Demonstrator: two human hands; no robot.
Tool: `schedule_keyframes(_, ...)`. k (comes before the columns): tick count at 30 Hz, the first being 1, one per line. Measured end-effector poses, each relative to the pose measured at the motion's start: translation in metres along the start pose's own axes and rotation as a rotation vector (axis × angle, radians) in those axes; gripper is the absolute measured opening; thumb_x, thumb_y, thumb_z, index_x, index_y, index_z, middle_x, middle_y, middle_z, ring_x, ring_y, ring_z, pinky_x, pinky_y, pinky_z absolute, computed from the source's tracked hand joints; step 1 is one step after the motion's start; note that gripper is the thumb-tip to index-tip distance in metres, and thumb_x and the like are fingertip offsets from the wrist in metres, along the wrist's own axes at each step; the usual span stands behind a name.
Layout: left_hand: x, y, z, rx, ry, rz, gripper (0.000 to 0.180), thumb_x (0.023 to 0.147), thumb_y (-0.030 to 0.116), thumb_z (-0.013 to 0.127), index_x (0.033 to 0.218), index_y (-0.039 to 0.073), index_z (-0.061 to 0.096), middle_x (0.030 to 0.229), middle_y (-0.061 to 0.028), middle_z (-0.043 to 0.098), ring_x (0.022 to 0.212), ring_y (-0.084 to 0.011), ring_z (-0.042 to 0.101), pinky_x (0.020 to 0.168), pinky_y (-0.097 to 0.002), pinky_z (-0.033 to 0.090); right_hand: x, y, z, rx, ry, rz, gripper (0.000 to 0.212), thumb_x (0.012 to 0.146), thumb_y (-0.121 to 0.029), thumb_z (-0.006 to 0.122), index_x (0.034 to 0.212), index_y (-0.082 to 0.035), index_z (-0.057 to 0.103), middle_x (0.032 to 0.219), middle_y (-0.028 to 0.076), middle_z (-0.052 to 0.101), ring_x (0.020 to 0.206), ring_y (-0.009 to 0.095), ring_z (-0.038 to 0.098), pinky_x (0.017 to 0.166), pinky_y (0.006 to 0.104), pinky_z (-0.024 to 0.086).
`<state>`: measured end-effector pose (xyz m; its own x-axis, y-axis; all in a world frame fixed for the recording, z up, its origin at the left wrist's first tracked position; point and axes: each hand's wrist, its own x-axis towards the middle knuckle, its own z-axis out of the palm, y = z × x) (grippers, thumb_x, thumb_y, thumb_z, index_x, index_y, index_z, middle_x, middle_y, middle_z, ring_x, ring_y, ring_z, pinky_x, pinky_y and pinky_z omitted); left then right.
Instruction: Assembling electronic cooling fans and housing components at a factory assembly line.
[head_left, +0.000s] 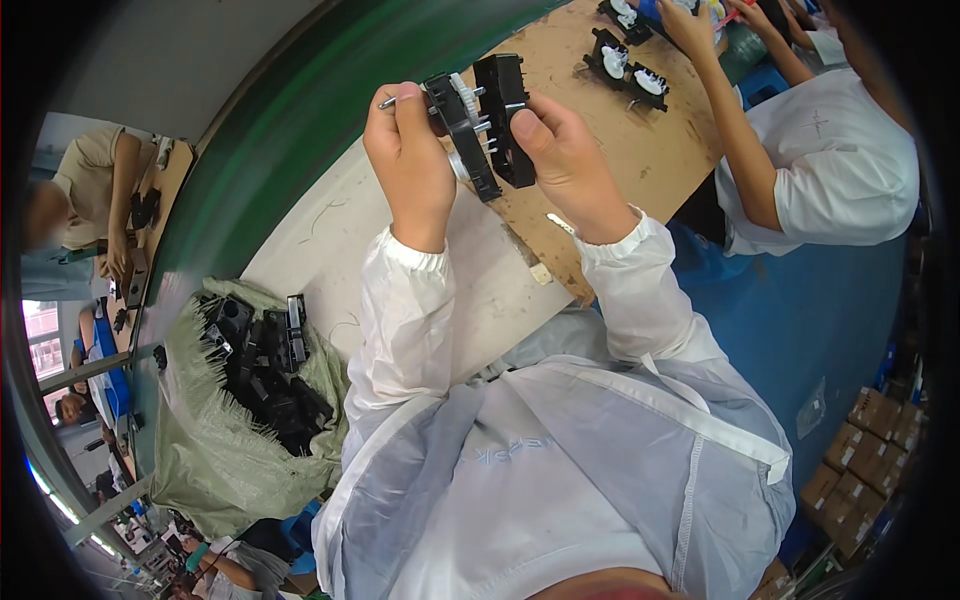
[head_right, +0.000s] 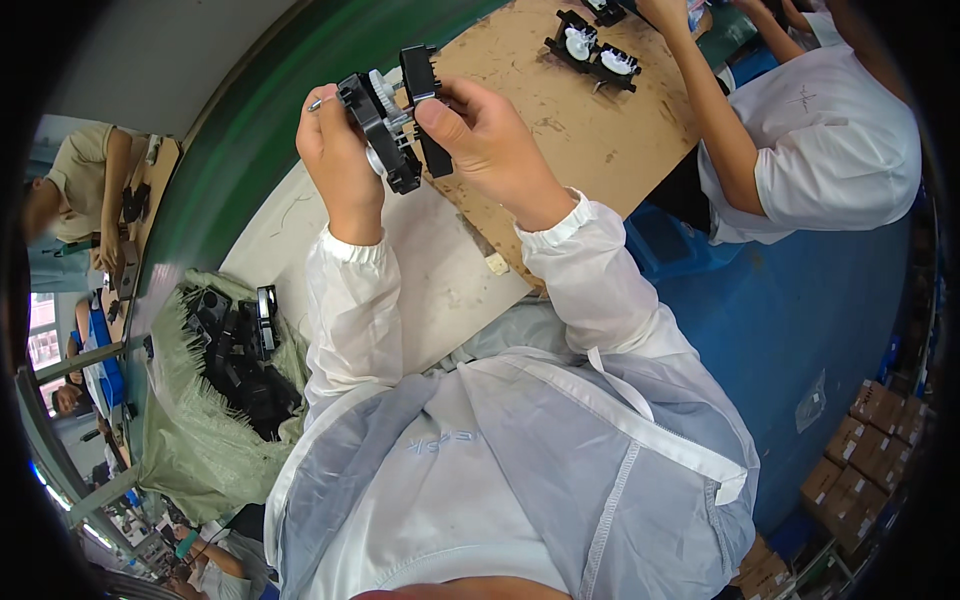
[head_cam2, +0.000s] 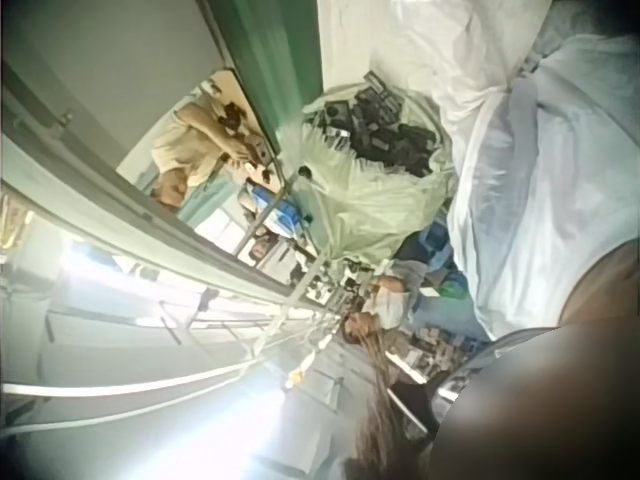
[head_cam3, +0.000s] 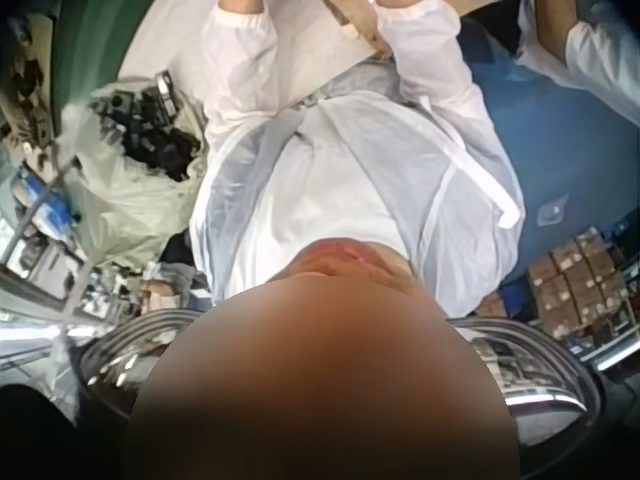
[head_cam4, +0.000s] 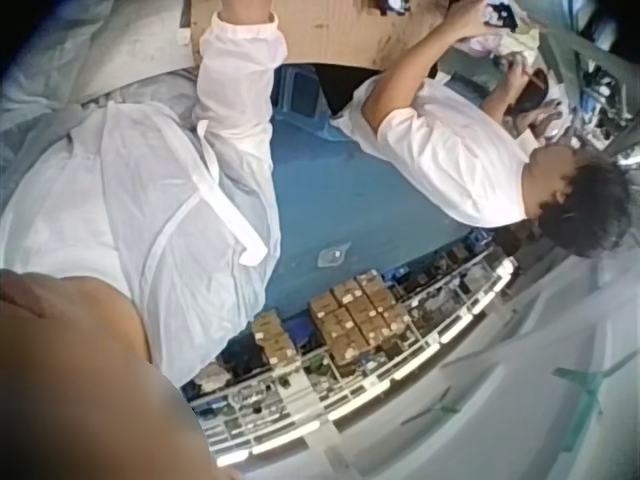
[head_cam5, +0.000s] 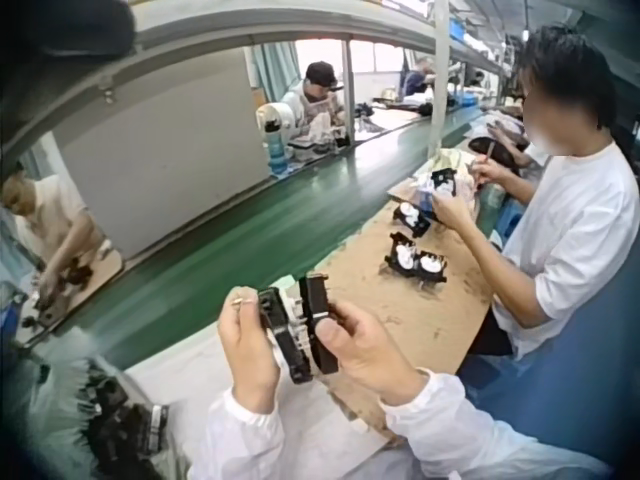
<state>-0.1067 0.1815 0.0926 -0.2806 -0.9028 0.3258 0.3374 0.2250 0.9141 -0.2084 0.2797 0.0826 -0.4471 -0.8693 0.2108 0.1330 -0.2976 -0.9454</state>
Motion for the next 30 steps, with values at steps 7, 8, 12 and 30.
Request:
schedule_keyframes(7, 0.004, 0.004, -0.003, -0.002, 0.021, -0.037, 0.021, 0.102, 0.019, 0.048, 0.094, 0.001, 0.058, 0.082, -0.0045, 0.059, 0.069, -0.0112, 0.050, 0.064, -0.0240, 0.045, 0.003, -0.002, 0.003, -0.027, 0.012, 0.031, 0.043, 0.096, -0.042, 0.064, 0.106, 0.000, 0.064, 0.089, 0.001, 0.060, 0.075, 0.007, 0.045, 0.067, 0.0199, 0.035)
schedule_keyframes(8, 0.005, 0.005, -0.003, 0.008, 0.020, -0.042, 0.022, 0.102, 0.019, 0.048, 0.094, 0.001, 0.058, 0.082, -0.0044, 0.059, 0.069, -0.0112, 0.050, 0.064, -0.0240, 0.045, 0.004, -0.002, 0.004, -0.032, 0.015, 0.036, 0.042, 0.097, -0.041, 0.064, 0.105, 0.000, 0.064, 0.088, 0.001, 0.060, 0.075, 0.007, 0.045, 0.067, 0.0198, 0.035)
schedule_keyframes(12, 0.005, 0.006, -0.002, 0.038, 0.036, -0.020, 0.022, 0.101, 0.019, 0.048, 0.094, 0.001, 0.058, 0.082, -0.0042, 0.059, 0.069, -0.0112, 0.050, 0.064, -0.0242, 0.045, 0.006, -0.003, 0.005, -0.059, 0.021, 0.054, 0.040, 0.097, -0.040, 0.063, 0.103, -0.001, 0.064, 0.087, 0.000, 0.060, 0.075, 0.007, 0.045, 0.067, 0.0198, 0.035)
schedule_keyframes(30, -0.001, -0.006, -0.003, 0.146, 0.037, -0.039, 0.023, 0.101, 0.020, 0.048, 0.092, 0.001, 0.056, 0.083, -0.0069, 0.061, 0.073, -0.0147, 0.051, 0.069, -0.0275, 0.046, 0.005, 0.001, 0.005, -0.122, 0.003, 0.110, 0.043, 0.100, -0.045, 0.056, 0.093, -0.003, 0.062, 0.079, 0.002, 0.057, 0.071, 0.009, 0.048, 0.066, 0.0205, 0.037)
